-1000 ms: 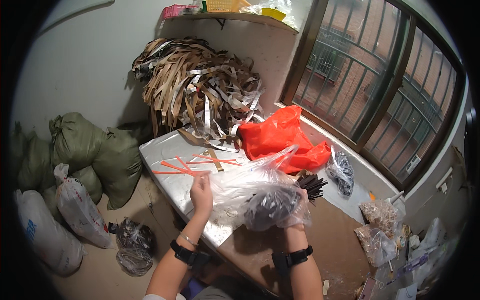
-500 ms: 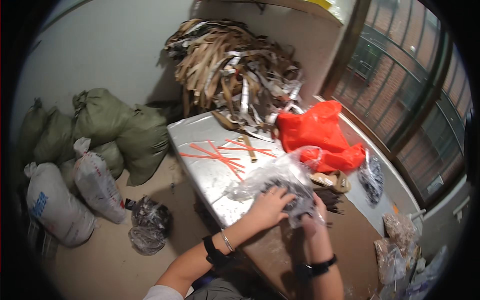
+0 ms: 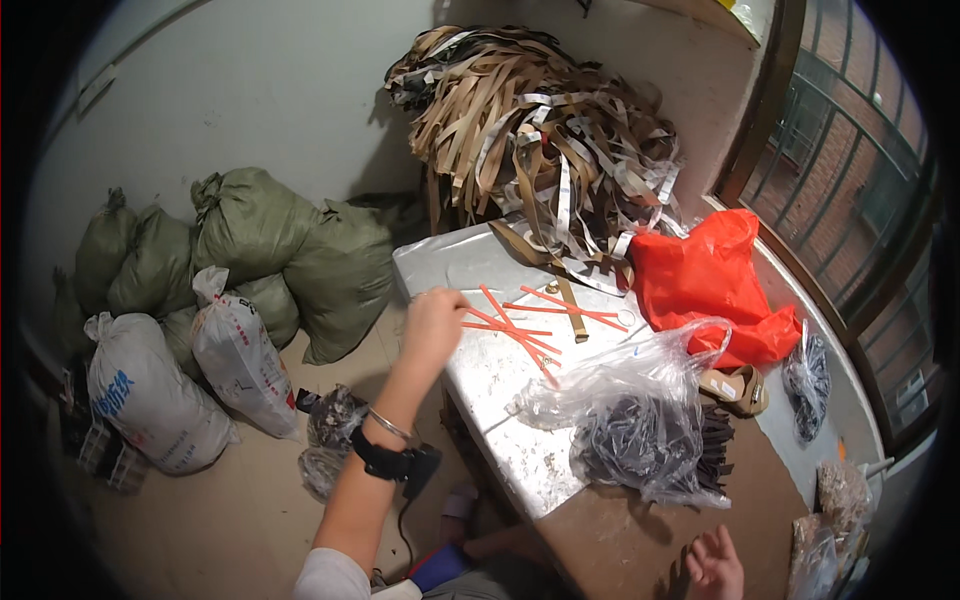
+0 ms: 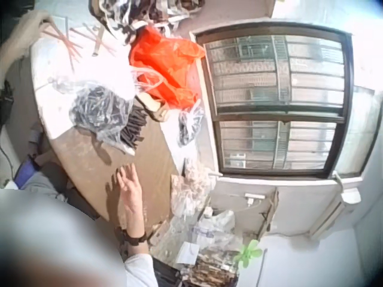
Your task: Assembling decorative metal pieces onto brown leather/suede straps for shoes and organizing them into bags.
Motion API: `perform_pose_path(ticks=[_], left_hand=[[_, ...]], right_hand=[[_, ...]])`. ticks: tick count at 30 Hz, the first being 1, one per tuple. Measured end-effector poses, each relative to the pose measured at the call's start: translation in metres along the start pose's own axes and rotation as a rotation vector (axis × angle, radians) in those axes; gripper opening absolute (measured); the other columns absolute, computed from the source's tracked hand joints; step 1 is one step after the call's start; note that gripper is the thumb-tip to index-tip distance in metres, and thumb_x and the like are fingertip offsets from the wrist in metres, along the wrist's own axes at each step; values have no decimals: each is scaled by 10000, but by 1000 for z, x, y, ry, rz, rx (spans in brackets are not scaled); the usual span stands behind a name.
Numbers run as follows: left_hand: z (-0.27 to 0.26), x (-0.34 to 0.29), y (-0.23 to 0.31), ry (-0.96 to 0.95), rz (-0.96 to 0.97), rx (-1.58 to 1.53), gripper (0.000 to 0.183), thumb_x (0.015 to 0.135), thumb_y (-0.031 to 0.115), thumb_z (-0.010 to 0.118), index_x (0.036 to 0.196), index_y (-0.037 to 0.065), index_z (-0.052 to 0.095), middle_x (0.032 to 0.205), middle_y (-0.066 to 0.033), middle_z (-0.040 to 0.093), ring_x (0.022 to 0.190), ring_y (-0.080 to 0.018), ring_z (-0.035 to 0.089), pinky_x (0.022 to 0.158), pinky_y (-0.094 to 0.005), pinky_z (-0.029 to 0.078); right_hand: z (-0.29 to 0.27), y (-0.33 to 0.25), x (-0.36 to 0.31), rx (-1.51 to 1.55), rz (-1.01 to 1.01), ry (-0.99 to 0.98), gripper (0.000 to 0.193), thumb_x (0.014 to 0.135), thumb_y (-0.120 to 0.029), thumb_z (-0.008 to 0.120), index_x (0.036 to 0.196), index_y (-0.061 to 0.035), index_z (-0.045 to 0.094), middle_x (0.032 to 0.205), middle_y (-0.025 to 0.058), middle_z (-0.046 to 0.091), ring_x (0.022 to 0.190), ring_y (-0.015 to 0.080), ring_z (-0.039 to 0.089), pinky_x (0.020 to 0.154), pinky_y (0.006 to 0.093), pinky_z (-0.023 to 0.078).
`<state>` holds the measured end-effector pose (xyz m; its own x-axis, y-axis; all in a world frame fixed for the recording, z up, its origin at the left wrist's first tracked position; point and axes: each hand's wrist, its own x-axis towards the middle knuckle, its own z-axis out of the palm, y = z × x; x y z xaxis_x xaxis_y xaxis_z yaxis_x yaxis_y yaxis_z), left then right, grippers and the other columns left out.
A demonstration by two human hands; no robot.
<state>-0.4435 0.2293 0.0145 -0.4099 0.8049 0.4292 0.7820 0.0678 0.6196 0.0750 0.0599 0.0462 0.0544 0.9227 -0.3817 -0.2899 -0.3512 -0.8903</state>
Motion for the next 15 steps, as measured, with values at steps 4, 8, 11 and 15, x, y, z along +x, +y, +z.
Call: perform_pose_path(ticks=[4, 8, 11, 15], left_hand=[[9, 11, -23, -62, -49, -53, 78, 810, 72, 687, 850, 41, 746, 878, -169, 677, 886, -362, 650, 829, -435, 502], [42, 19, 1, -96, 183, -92, 85, 816, 77, 680, 870, 57, 743, 869, -141, 650, 929, -331, 619, 865, -428, 482], [77, 37, 22, -87, 305, -79, 82, 813, 82, 687, 856, 22, 723, 856, -140, 653, 891, -340, 627, 835, -427, 497], [115, 52, 22, -168, 280, 21, 79, 807, 81, 690, 845, 24, 728, 903, -146, 651, 927, -346, 618, 864, -431, 491]], right_hand=[[-2, 11, -14, -182, -58, -50, 597, 945, -18, 538, 1501, 43, 329, 1513, 190, 402, 1355, 309, 452, 1100, 399, 407], [23, 9, -35, -342, -39, 12, 517, 950, -28, 573, 1448, 14, 439, 1384, 157, 547, 1230, 233, 562, 1027, 343, 450], [24, 22, -47, -588, -189, -30, 396, 956, -34, 589, 1346, 12, 537, 1297, 117, 598, 1180, 207, 588, 1019, 326, 452], [14, 55, -56, -809, -295, -8, 247, 953, -40, 589, 1183, 24, 655, 1281, 142, 591, 1186, 258, 584, 1005, 366, 481]])
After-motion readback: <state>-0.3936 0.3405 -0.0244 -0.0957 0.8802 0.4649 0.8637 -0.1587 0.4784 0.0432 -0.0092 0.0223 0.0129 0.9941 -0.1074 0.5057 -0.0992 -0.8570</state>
